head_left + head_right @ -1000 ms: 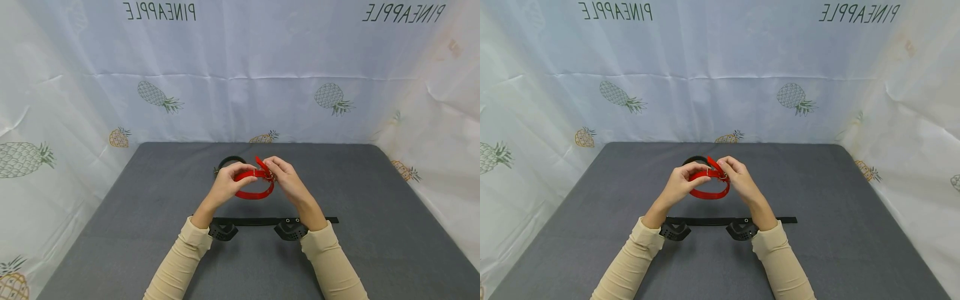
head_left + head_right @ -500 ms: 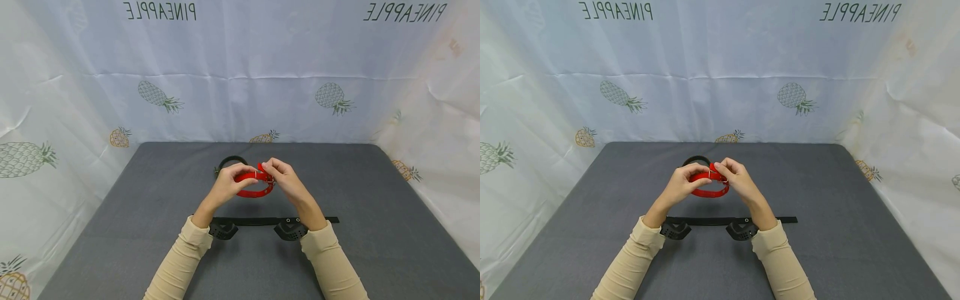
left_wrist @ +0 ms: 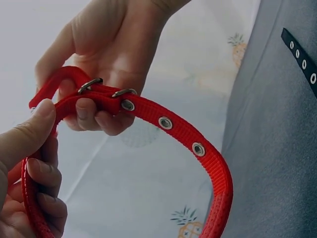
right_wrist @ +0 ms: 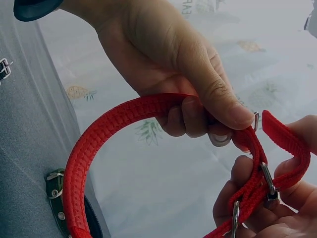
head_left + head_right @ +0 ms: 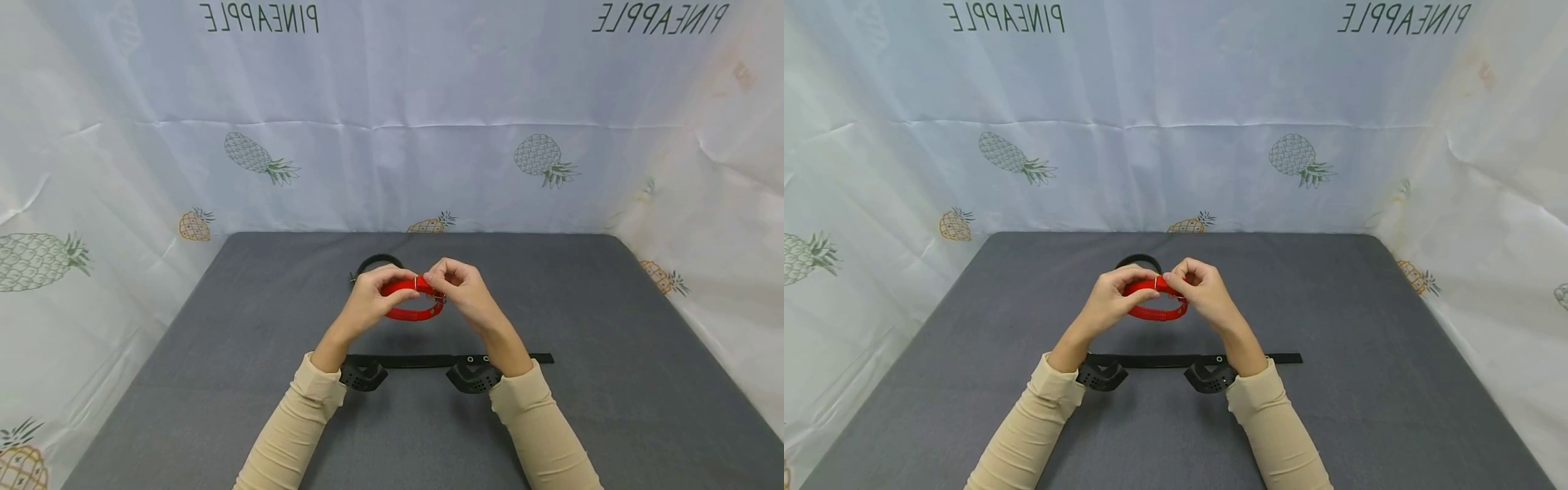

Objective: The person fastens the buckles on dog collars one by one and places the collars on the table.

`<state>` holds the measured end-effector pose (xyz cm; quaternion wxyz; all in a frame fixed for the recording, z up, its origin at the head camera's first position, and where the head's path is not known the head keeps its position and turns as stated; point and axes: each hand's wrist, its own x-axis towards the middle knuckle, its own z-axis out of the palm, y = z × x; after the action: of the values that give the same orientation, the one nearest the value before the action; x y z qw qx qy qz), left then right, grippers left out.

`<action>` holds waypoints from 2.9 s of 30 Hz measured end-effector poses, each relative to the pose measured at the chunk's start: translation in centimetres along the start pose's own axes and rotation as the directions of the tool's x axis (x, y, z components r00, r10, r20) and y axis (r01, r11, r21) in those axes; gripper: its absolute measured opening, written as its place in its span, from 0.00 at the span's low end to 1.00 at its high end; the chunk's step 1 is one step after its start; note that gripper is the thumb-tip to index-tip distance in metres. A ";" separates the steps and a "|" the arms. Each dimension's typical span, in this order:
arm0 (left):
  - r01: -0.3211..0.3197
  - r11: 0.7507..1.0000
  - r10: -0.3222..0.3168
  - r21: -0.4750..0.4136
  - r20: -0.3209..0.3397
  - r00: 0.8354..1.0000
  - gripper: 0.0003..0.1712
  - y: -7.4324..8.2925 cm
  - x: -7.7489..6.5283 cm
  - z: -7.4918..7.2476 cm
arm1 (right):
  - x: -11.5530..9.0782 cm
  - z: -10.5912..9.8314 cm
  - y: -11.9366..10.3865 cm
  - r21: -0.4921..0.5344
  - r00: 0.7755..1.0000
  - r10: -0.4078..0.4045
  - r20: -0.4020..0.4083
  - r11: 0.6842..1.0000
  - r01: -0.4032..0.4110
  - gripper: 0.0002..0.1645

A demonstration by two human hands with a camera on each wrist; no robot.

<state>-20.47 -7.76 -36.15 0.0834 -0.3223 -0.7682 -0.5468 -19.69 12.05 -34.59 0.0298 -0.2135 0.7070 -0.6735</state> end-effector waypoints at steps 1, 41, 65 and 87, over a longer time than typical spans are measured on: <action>-0.002 1.000 0.002 0.004 0.000 1.000 0.14 0.0 0.0 0.0 | 0.0 0.0 0.0 0.002 1.000 -0.005 -0.001 1.000 0.005 0.14; -0.008 0.998 0.013 -0.067 0.077 0.997 0.15 0.4 -0.2 -0.4 | 0.0 -0.6 0.4 -0.055 0.987 0.066 0.145 0.997 -0.059 0.14; 0.062 0.962 -0.086 -0.266 -0.080 0.993 0.18 0.1 0.1 -1.5 | 0.6 -1.6 1.1 0.045 0.979 0.151 0.134 0.986 -0.158 0.16; 0.061 0.959 -0.134 -0.278 -0.250 0.959 0.15 -0.1 0.1 -3.2 | 0.9 -3.2 0.9 0.004 0.993 0.096 0.068 0.995 -0.096 0.11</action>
<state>-21.37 -10.61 -34.96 0.1142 -0.2158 -0.6844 -0.6870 -21.81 14.76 -34.93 0.0868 -0.2017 0.7127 -0.6662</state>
